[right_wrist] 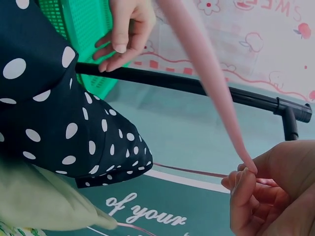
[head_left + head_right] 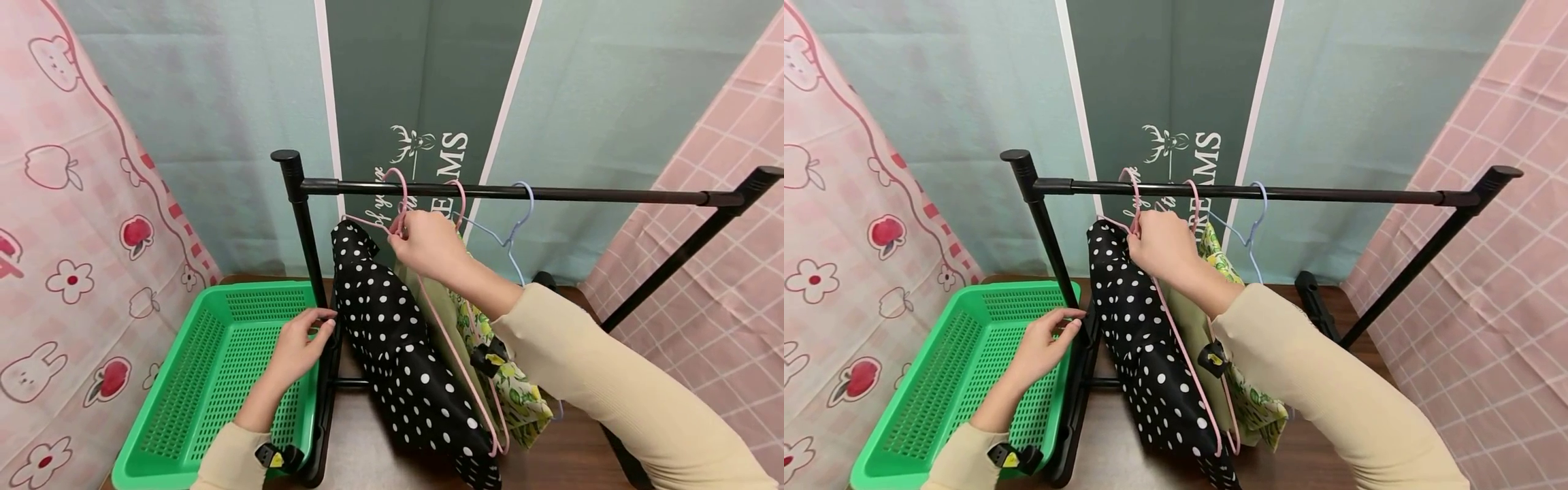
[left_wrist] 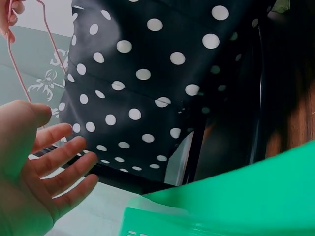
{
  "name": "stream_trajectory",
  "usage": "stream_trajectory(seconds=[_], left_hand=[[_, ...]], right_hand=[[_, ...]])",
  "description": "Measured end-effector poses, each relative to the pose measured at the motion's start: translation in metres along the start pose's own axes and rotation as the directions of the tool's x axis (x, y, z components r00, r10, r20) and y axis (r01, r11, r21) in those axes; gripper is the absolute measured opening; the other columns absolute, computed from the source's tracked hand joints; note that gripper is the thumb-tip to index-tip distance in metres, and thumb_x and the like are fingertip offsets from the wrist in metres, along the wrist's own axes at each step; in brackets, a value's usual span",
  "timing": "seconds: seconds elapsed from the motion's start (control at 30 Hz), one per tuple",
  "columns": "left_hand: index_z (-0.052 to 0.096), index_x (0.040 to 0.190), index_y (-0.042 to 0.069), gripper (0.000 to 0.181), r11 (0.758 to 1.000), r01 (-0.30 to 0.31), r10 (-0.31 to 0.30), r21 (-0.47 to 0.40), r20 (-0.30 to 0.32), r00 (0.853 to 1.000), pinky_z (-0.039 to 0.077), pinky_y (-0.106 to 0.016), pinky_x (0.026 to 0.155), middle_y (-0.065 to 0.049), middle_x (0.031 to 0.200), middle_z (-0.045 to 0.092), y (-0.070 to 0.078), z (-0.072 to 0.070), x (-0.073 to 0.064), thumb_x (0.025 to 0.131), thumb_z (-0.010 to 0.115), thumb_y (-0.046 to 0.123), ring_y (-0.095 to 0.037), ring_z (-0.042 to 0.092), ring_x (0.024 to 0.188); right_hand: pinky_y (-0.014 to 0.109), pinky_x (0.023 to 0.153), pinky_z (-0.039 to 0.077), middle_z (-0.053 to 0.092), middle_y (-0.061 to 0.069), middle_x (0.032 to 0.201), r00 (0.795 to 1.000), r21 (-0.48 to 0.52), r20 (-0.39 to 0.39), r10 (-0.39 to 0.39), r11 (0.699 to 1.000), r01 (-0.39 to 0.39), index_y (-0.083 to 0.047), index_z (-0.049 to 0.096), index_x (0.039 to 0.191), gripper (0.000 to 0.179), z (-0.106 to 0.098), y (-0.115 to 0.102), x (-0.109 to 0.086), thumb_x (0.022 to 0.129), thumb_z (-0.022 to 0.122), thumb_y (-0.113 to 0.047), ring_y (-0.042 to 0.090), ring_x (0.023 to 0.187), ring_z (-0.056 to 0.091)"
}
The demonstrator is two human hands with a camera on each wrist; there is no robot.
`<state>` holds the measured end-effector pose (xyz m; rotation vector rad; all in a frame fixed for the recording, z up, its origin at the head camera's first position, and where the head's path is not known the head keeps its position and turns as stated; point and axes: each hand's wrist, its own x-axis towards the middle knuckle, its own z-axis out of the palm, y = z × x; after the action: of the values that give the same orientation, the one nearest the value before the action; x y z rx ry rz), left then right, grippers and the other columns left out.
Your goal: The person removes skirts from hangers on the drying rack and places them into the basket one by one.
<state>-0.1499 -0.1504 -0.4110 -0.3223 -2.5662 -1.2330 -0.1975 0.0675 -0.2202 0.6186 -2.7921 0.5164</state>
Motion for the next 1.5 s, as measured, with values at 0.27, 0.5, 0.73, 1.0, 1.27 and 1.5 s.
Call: stream_trajectory(seconds=[0.27, 0.5, 0.73, 1.0, 1.27, 1.5], left_hand=[[0.063, 0.111, 0.009, 0.023, 0.992, 0.098, -0.096, -0.075, 0.030, 0.995, 0.053, -0.034, 0.074, -0.007, 0.106, 0.065, 0.003, 0.004, 0.001, 0.093, 0.055, 0.021, -0.020, 0.063, 0.092], [0.053, 0.126, 0.006, 0.036, 0.955, 0.259, -0.243, -0.143, 0.124, 0.962, 0.051, -0.041, 0.081, -0.012, 0.121, 0.058, 0.007, 0.010, 0.000, 0.094, 0.054, 0.023, -0.027, 0.060, 0.104], [0.040, 0.135, 0.001, 0.048, 0.895, 0.385, -0.351, -0.224, 0.174, 0.920, 0.048, -0.042, 0.086, -0.018, 0.130, 0.051, 0.011, 0.022, 0.004, 0.094, 0.052, 0.023, -0.031, 0.056, 0.110], [0.026, 0.140, -0.005, 0.060, 0.849, 0.440, -0.359, -0.293, 0.293, 0.886, 0.048, -0.041, 0.086, -0.025, 0.130, 0.049, 0.015, 0.038, 0.003, 0.094, 0.051, 0.024, -0.034, 0.056, 0.108], [0.016, 0.141, -0.010, 0.066, 0.709, 0.539, -0.366, -0.455, 0.416, 0.833, 0.049, -0.043, 0.087, -0.028, 0.127, 0.047, 0.018, 0.046, 0.003, 0.096, 0.048, 0.027, -0.031, 0.060, 0.101], [0.009, 0.142, -0.011, 0.068, 0.571, 0.584, -0.342, -0.577, 0.479, 0.808, 0.049, -0.040, 0.089, -0.029, 0.129, 0.043, 0.018, 0.046, 0.007, 0.097, 0.046, 0.025, -0.025, 0.061, 0.097]], right_hand=[[0.027, 0.044, 0.033, 0.062, 0.001, 0.063, 0.998, -0.025, -0.050, -0.033, 0.999, 0.032, -0.011, 0.071, 0.090, 0.016, -0.018, 0.000, -0.004, 0.087, 0.058, -0.019, 0.017, 0.053, 0.051], [0.029, 0.045, 0.033, 0.065, 0.000, 0.064, 0.996, -0.018, -0.073, -0.050, 0.999, 0.049, -0.011, 0.072, 0.090, 0.016, -0.028, 0.000, -0.007, 0.087, 0.058, -0.019, 0.016, 0.049, 0.049], [0.031, 0.056, 0.039, 0.063, 0.000, 0.057, 0.993, -0.041, -0.084, -0.079, 0.996, 0.076, -0.009, 0.072, 0.086, 0.019, -0.040, 0.002, -0.009, 0.089, 0.054, -0.017, 0.017, 0.052, 0.052], [0.028, 0.045, 0.030, 0.051, -0.002, 0.047, 0.990, -0.052, -0.120, -0.081, 0.996, 0.075, -0.011, 0.071, 0.082, 0.019, -0.052, -0.001, -0.012, 0.088, 0.054, -0.018, 0.016, 0.047, 0.043], [0.030, 0.046, 0.031, 0.058, -0.001, 0.052, 0.988, -0.014, -0.130, -0.078, 0.997, 0.077, -0.010, 0.072, 0.093, 0.022, -0.057, -0.005, -0.014, 0.090, 0.052, -0.019, 0.013, 0.044, 0.040], [0.030, 0.047, 0.029, 0.061, 0.000, 0.056, 0.989, 0.009, -0.125, -0.077, 0.997, 0.078, -0.010, 0.072, 0.091, 0.023, -0.057, -0.006, -0.013, 0.090, 0.052, -0.020, 0.010, 0.044, 0.037]])
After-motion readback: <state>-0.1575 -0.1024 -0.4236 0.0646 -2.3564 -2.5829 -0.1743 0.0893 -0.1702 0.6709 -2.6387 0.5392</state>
